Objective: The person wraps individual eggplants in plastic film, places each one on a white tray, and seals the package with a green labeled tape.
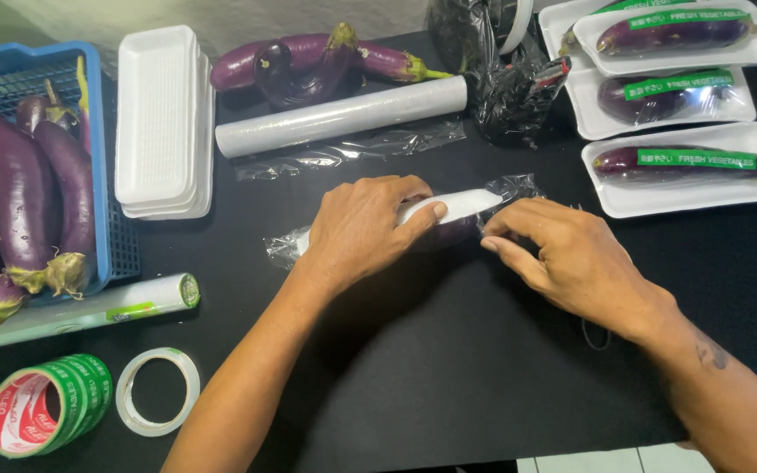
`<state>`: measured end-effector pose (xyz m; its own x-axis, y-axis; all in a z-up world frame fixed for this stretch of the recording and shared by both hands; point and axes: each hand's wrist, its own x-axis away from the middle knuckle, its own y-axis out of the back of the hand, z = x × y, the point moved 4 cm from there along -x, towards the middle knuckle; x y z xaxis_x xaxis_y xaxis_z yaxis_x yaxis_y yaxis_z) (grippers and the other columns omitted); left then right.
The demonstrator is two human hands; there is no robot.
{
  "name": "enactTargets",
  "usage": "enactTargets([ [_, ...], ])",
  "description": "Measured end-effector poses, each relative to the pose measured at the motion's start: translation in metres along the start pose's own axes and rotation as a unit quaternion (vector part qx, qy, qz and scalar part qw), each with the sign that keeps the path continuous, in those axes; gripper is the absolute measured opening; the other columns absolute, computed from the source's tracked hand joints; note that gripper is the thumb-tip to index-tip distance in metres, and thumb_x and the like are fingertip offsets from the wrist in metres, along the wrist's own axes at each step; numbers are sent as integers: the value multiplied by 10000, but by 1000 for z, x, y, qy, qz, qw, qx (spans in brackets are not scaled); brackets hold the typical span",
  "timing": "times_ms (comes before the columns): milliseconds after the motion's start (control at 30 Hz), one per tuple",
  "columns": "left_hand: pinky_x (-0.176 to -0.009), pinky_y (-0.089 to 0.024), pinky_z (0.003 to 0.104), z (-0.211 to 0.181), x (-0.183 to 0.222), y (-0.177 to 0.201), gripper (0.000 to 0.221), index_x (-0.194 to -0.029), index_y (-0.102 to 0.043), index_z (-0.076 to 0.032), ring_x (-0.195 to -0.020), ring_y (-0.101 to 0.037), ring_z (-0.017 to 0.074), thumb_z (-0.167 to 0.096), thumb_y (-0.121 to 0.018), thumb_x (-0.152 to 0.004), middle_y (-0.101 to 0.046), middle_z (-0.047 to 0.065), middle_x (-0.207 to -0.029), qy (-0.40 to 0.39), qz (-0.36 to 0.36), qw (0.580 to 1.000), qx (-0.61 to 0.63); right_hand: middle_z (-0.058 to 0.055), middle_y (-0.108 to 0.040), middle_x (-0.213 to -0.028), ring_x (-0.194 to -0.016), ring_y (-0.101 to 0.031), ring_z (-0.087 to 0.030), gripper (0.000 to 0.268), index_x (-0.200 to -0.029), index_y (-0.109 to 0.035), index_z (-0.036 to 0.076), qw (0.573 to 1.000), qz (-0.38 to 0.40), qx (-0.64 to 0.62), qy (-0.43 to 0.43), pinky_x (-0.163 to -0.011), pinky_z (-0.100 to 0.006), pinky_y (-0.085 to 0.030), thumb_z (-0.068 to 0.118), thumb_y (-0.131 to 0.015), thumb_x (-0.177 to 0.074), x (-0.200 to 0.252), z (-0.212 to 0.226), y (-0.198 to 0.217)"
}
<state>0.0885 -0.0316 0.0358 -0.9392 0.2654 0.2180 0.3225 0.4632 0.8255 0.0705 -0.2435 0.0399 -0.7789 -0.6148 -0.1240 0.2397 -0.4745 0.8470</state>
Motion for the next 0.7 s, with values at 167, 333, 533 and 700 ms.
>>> enactTargets([
  [167, -620, -476, 435, 1, 1, -3, 463, -1093, -734, -221, -788, -698, 277, -539, -429, -950, -774, -34, -971, -22, -18, 1000, -3, 77, -737, -859, -763, -659, -59, 175, -1042, -726, 162, 983, 41, -118, -137, -680, -247, -498, 254, -745, -895, 0, -5, -13],
  [333, -638, -478, 443, 1, 1, -4, 463, -1088, -737, -214, -814, -702, 284, -535, -431, -953, -778, -32, -987, -31, -25, 999, -3, 1, -715, -908, -747, -668, -102, 194, -1077, -754, 120, 990, 11, -107, -93, -736, -251, -526, 181, -756, -893, 5, -5, -8],
  [533, -589, -466, 451, 7, -1, -9, 470, -1074, -736, -199, -743, -688, 311, -547, -445, -952, -764, -25, -908, -49, -53, 997, -10, -40, -749, -957, -762, -700, -159, 158, -1052, -781, 82, 998, -28, -30, -46, -732, -288, -535, 117, -741, -903, 7, 5, 8],
  [700, -571, -466, 457, 6, 0, -9, 458, -1063, -736, -189, -722, -685, 321, -524, -440, -961, -763, -13, -894, -70, -68, 995, -12, -88, -699, -999, -932, -674, -244, 59, -997, -675, 45, 992, -122, 16, 35, -882, -344, -507, 42, -630, -959, 12, 20, -11],
])
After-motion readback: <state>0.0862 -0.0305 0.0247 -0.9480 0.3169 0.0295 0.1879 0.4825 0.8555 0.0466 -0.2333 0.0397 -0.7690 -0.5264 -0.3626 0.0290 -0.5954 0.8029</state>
